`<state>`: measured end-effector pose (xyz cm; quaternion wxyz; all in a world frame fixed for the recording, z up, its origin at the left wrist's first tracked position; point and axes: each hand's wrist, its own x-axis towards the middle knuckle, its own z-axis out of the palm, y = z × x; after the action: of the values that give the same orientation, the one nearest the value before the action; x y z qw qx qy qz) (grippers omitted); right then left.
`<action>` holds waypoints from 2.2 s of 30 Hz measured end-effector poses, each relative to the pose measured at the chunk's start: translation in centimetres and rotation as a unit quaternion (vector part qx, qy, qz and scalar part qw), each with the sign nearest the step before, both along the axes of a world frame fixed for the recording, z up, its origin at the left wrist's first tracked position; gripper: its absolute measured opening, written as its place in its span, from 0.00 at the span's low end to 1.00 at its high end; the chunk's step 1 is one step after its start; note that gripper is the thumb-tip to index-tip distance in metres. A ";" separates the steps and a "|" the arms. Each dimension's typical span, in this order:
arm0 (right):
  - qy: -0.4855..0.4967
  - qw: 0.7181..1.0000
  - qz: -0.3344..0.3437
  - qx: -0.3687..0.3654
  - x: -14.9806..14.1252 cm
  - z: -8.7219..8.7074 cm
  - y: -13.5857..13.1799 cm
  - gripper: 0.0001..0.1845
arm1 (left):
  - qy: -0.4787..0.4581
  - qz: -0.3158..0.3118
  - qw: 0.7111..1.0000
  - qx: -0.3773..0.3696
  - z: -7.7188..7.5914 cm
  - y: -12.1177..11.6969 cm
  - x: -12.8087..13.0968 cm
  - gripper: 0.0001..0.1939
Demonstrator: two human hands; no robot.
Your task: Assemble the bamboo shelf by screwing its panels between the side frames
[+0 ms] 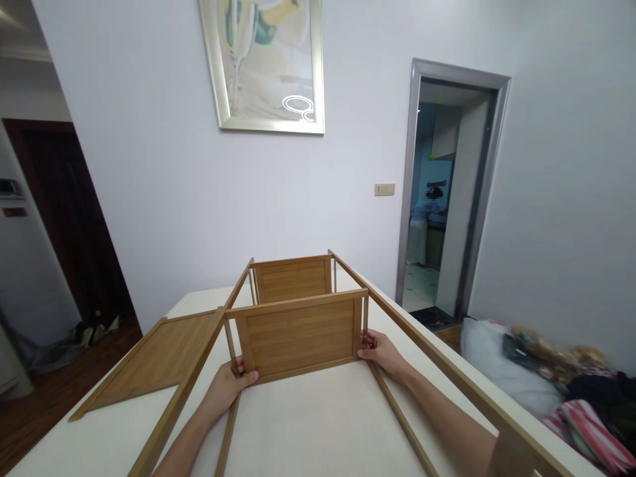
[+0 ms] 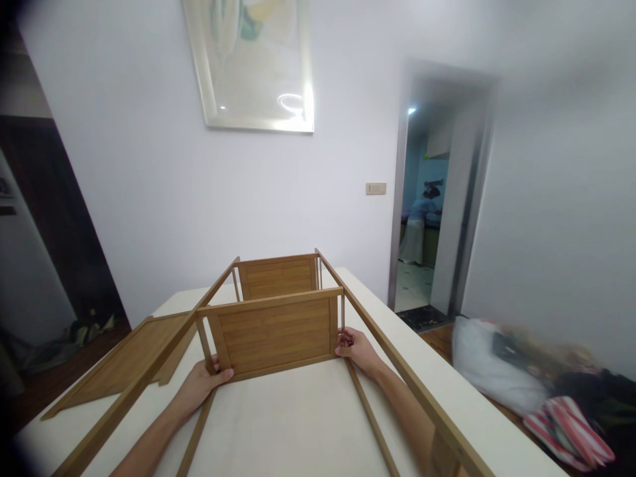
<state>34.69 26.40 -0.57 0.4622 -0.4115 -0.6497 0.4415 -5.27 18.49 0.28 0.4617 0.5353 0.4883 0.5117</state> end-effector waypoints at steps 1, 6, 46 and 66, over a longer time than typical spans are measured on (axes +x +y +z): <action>0.003 1.000 0.002 0.000 0.0 0.0 0.0 0.24 | 0.000 -0.005 1.000 0.003 -0.1 0.0 0.0 0.24; 0.009 1.000 0.007 0.003 0.0 0.1 -0.1 0.23 | -0.013 -0.032 0.999 -0.003 -0.6 0.3 -0.4 0.25; -0.274 0.941 -0.170 0.102 -1.8 -0.9 -2.5 0.09 | 0.000 0.011 1.000 -0.015 -1.0 -0.3 -0.1 0.30; -0.254 0.946 -0.160 0.120 -2.1 -0.9 -10.1 0.08 | -0.031 0.019 0.999 -0.020 -0.7 -9.2 -0.4 0.27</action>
<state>32.56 16.27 -1.48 0.3926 -0.5503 -0.7189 0.1617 -5.67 9.25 -0.41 0.4775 0.5006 0.4942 0.5264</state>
